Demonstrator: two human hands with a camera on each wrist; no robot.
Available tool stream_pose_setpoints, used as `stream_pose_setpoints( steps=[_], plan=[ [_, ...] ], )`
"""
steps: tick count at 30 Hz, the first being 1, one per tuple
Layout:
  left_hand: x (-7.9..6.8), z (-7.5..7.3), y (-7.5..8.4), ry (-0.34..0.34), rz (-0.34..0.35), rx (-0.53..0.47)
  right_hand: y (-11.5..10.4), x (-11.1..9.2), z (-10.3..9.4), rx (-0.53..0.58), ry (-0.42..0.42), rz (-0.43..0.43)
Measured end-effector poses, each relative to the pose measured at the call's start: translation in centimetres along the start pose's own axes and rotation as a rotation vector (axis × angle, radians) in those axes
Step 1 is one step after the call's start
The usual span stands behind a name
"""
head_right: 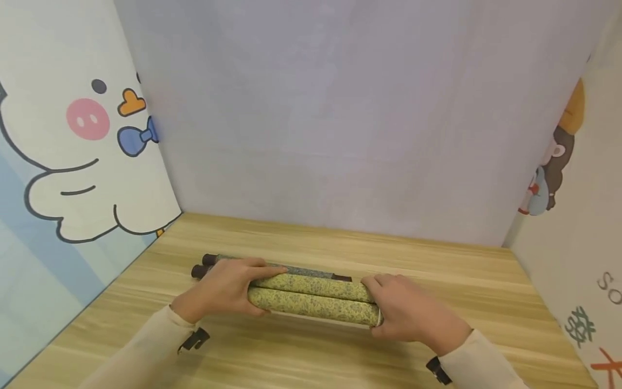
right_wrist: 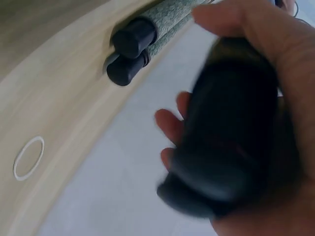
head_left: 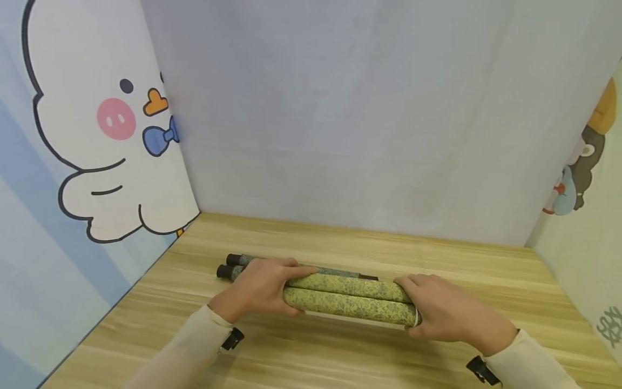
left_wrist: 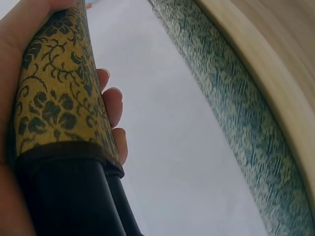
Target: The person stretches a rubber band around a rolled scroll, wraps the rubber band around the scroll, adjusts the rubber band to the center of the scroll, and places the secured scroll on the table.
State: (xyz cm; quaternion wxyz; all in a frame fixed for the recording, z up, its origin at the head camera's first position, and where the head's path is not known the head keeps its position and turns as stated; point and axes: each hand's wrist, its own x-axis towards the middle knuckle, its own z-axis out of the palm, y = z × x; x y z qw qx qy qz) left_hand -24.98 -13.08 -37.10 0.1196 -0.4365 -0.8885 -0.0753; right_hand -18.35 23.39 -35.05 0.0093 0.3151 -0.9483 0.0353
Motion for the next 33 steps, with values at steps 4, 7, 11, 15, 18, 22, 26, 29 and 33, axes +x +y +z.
stream_pose_setpoints(
  steps=[4,7,11,15,18,22,26,29,33],
  plan=[
    [-0.2,0.0,0.0,0.016,-0.003,-0.009,-0.4,0.2,0.1,-0.004,0.034,0.013],
    [-0.5,-0.2,-0.1,0.031,-0.020,0.002,-0.4,0.0,0.3,-0.065,0.074,0.047],
    [-0.7,-0.5,-0.3,0.035,-0.046,0.018,0.0,-0.2,0.5,-0.197,0.150,0.103],
    [-0.2,-0.2,-0.2,0.037,-0.037,0.028,0.1,-0.1,0.5,-0.256,0.170,0.110],
    [0.4,0.5,0.3,0.045,-0.027,0.026,-0.3,0.2,0.4,-0.238,0.150,0.103],
    [1.6,1.4,1.3,0.058,-0.007,-0.013,-1.5,1.1,0.4,-0.230,0.132,0.061],
    [2.2,1.5,1.8,0.029,0.000,-0.041,-2.4,1.7,1.2,-0.227,0.176,0.010],
    [1.9,0.8,1.4,-0.004,-0.028,-0.020,-1.8,0.8,1.7,-0.228,0.237,0.034],
    [1.4,-0.3,0.6,-0.005,-0.070,0.010,0.2,-0.2,1.6,-0.252,0.298,0.103]
  ],
)
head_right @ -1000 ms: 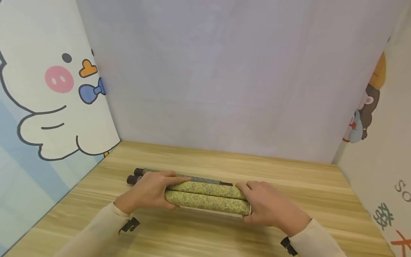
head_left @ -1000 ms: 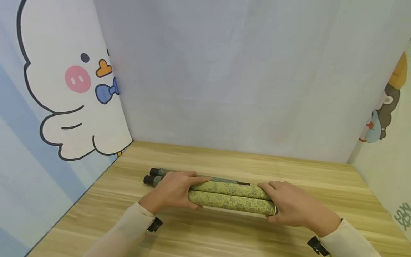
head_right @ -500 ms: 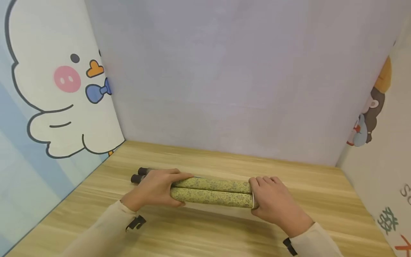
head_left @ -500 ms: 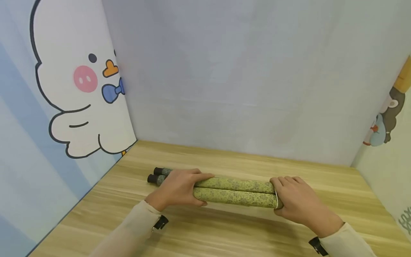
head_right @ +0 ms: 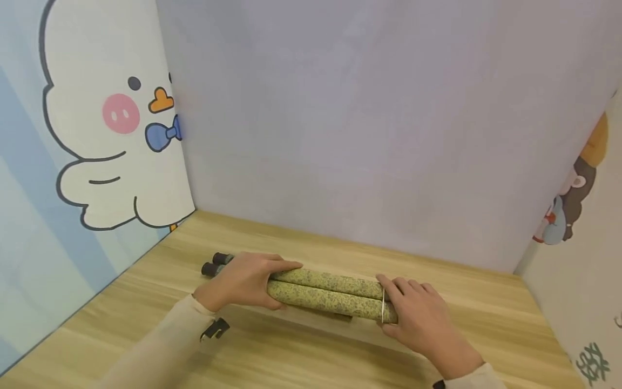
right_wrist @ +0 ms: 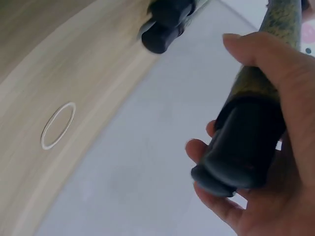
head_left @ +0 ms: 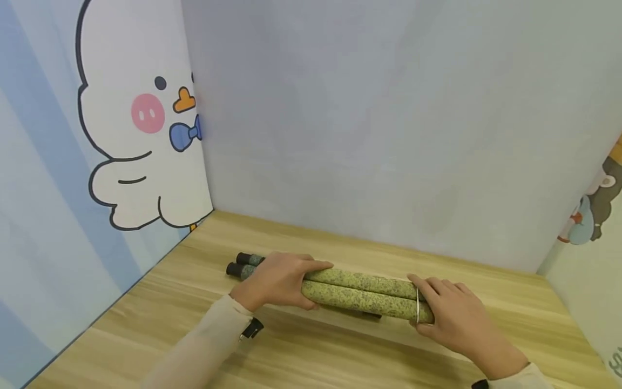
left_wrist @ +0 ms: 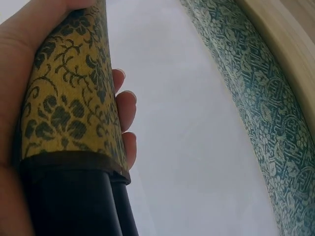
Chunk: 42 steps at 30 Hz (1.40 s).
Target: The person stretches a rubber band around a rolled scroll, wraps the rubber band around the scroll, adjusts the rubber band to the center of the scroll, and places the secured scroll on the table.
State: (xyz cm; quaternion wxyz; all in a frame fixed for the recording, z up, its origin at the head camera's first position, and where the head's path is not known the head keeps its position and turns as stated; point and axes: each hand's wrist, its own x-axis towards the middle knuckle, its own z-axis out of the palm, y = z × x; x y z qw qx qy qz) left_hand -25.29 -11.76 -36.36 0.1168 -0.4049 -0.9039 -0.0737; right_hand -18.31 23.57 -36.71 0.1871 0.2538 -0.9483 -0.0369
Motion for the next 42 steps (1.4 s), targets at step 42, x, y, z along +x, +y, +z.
stream_pose_setpoints(
  steps=[42],
  plan=[
    [1.6,1.6,1.6,-0.048,0.028,0.018,0.5,-1.3,2.0,-0.005,0.025,-0.024]
  ],
)
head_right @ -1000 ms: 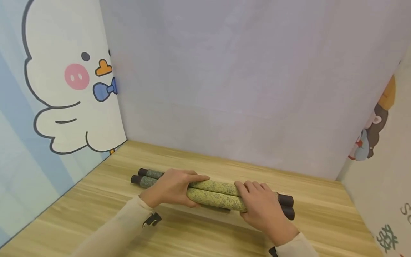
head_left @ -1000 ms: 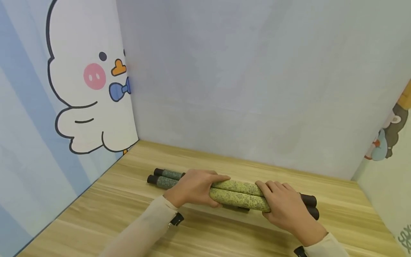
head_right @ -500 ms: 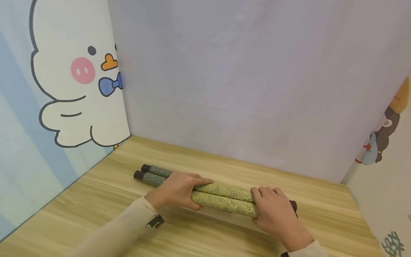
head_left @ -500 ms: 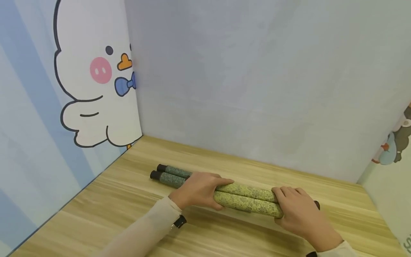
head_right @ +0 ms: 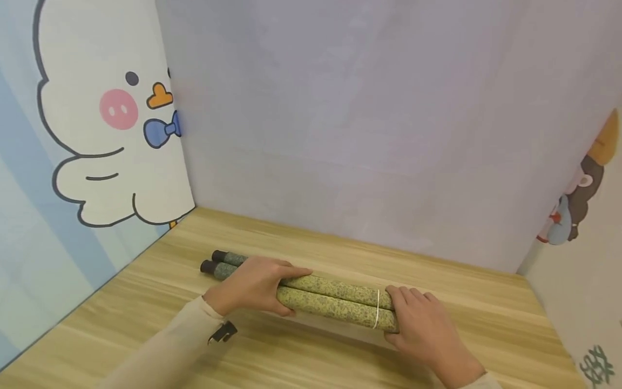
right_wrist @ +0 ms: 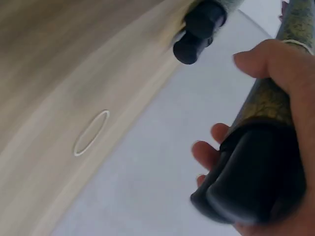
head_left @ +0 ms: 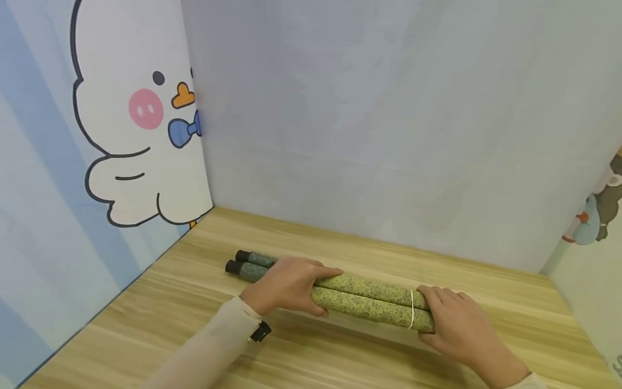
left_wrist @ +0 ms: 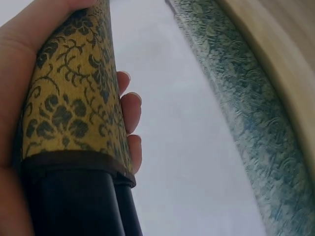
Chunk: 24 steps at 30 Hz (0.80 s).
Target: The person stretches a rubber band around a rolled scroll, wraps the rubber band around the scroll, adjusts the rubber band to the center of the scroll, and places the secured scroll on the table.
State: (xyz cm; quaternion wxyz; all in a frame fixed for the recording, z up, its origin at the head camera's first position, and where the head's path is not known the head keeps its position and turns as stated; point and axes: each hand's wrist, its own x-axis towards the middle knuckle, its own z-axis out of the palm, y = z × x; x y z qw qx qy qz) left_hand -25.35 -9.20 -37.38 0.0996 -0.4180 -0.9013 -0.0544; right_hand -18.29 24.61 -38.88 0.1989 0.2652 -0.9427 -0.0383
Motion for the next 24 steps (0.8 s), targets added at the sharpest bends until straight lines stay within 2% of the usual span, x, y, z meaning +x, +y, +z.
stream_pose_setpoints(
  steps=[3,8,11,16,20,24],
  plan=[
    [0.0,0.5,0.2,0.023,0.012,-0.018,-0.2,0.7,-0.3,-0.031,-0.016,-0.013],
    [0.5,1.6,1.7,0.072,0.054,-0.039,-2.7,2.5,-0.3,-0.015,-0.088,-0.081],
    [0.6,1.7,2.1,0.083,0.056,-0.023,-3.5,2.6,-0.2,0.002,-0.099,-0.087],
    [0.1,0.9,1.4,0.085,0.023,-0.019,-2.2,1.4,-0.3,-0.002,-0.033,-0.046],
    [-0.4,0.6,0.9,0.073,-0.021,-0.018,-0.7,0.7,-0.5,-0.054,-0.029,0.013],
    [0.0,0.9,1.5,0.075,-0.003,-0.020,-1.1,1.3,-0.5,-0.051,-0.031,-0.011]
  ],
)
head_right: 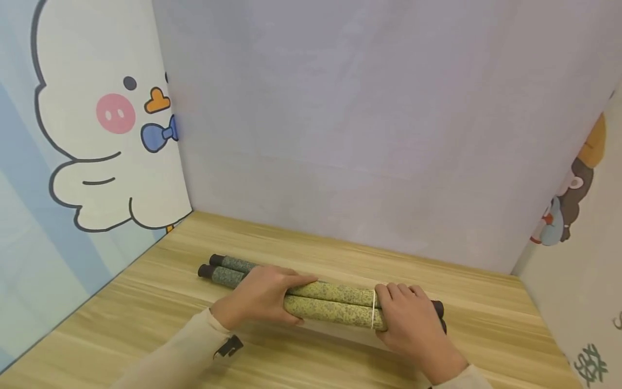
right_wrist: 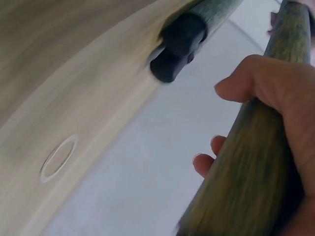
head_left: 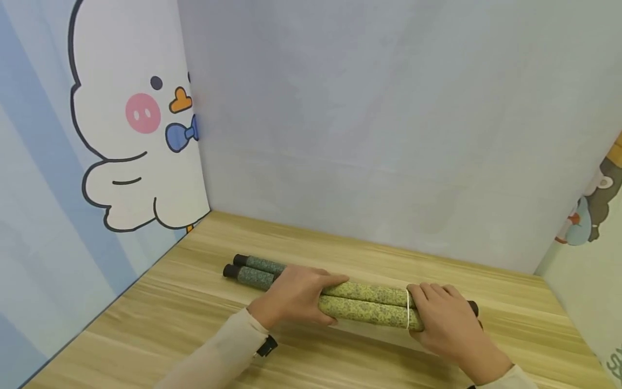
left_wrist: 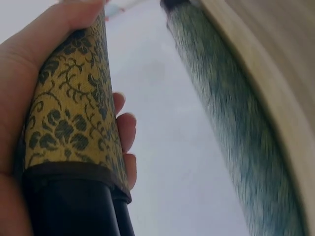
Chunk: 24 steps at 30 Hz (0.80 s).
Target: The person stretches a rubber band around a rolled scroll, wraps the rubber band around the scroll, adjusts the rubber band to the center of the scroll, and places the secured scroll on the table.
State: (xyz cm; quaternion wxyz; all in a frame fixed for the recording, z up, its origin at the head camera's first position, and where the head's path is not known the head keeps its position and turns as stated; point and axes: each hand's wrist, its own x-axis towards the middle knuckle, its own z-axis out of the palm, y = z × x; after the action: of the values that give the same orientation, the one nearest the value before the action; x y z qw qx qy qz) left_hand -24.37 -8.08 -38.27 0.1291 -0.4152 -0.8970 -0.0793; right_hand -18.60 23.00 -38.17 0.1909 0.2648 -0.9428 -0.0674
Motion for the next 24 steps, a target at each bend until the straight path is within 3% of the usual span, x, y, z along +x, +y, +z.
stream_pose_setpoints(
  steps=[4,7,13,17,20,24],
  plan=[
    [0.5,0.4,0.9,-0.009,0.038,-0.032,-1.8,1.3,0.3,0.054,-0.018,-0.072],
    [0.7,0.2,1.1,-0.018,0.054,-0.026,-2.5,1.7,0.4,0.079,-0.031,-0.075],
    [0.6,-0.8,0.2,-0.038,0.038,0.003,-1.0,0.6,0.1,0.066,0.003,-0.038],
    [0.3,-0.8,-0.4,-0.039,0.011,-0.002,0.4,-0.1,0.0,0.036,-0.018,-0.001],
    [0.6,-0.2,-0.1,-0.031,0.023,-0.015,0.1,0.2,0.2,0.040,-0.041,0.015],
    [1.5,0.5,1.0,-0.020,0.083,-0.034,-1.8,1.8,0.5,0.094,-0.069,-0.042]
  ],
)
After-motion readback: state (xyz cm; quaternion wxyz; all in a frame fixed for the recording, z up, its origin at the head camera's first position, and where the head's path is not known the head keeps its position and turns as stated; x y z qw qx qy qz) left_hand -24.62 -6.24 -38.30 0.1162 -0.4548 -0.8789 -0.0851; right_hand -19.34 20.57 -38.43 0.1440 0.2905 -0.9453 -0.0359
